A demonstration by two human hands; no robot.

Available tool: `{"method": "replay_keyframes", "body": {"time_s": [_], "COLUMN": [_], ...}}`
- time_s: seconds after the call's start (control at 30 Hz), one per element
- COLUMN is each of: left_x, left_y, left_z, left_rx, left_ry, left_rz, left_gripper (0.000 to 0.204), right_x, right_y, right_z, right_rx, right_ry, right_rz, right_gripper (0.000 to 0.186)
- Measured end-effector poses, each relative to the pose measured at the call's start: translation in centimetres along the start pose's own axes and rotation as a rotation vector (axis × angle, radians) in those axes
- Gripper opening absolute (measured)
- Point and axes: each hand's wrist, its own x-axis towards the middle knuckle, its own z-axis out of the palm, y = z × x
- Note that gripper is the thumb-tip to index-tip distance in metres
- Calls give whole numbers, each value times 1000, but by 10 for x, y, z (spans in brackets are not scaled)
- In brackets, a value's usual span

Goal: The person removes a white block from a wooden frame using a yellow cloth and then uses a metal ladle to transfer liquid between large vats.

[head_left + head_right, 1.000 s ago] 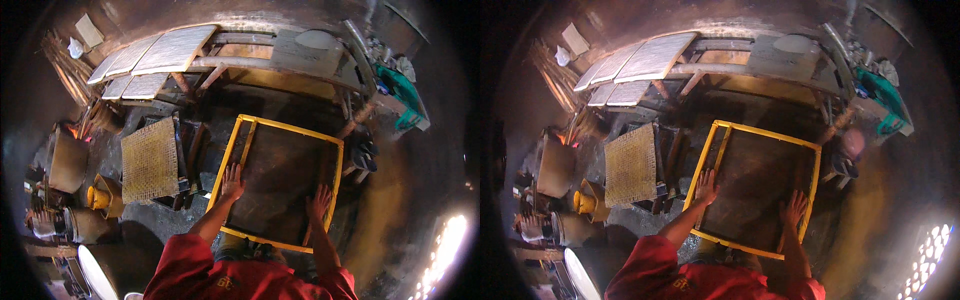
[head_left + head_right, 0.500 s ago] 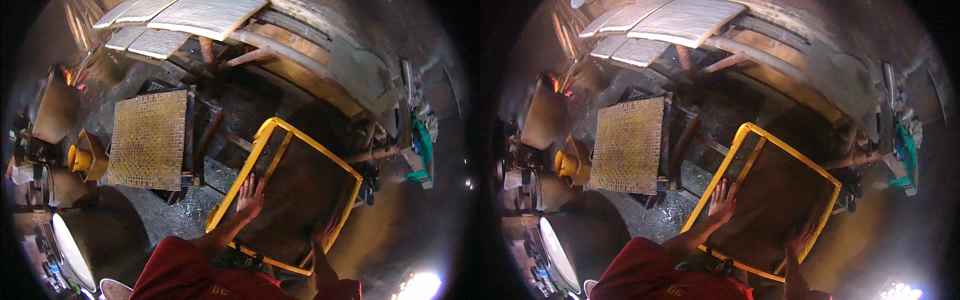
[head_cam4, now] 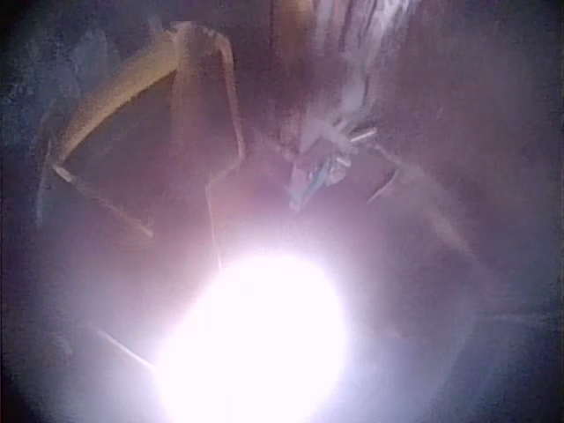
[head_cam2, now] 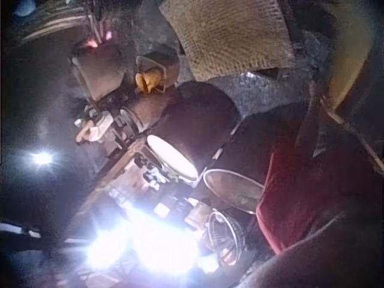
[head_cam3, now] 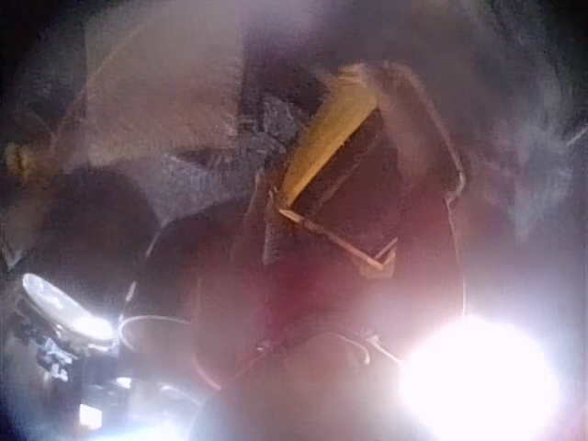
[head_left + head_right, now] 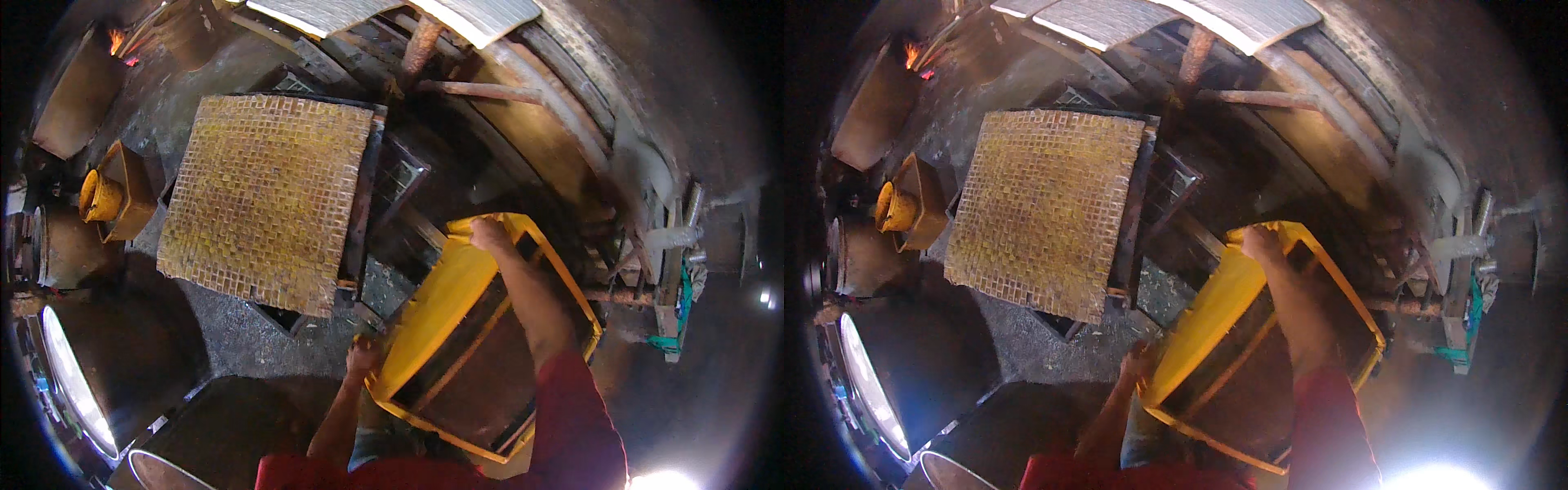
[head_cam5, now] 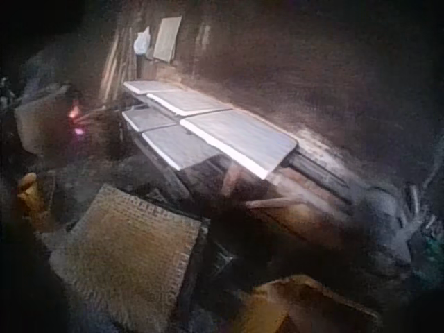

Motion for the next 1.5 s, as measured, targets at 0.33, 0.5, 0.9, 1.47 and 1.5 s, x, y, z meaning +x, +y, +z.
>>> {"method": "replay_keyframes", "body": {"time_s": [0.33,0.5,0.9,1.47,1.5], "left_x": [-12,-34,-234,-5,3], "left_y": [-73,-73,49,166,165], "left_z": [40,30,-3,43,44], "left_rx": [-136,-1065,-728,410,449], "left_ry": [241,226,-233,88,94], "left_rz": [22,-113,289,264,201], "left_gripper": [24,26,26,75,77], "right_x": [83,101,-133,-547,-562], "right_y": [-11,40,202,186,173], "right_z": [95,69,-54,386,395], "right_rx": [-154,398,1933,1643,1758], "right_ry": [-179,330,953,533,475], "right_rz": [289,610,378,798,781], "right_gripper": [36,40,21,41,41]}}
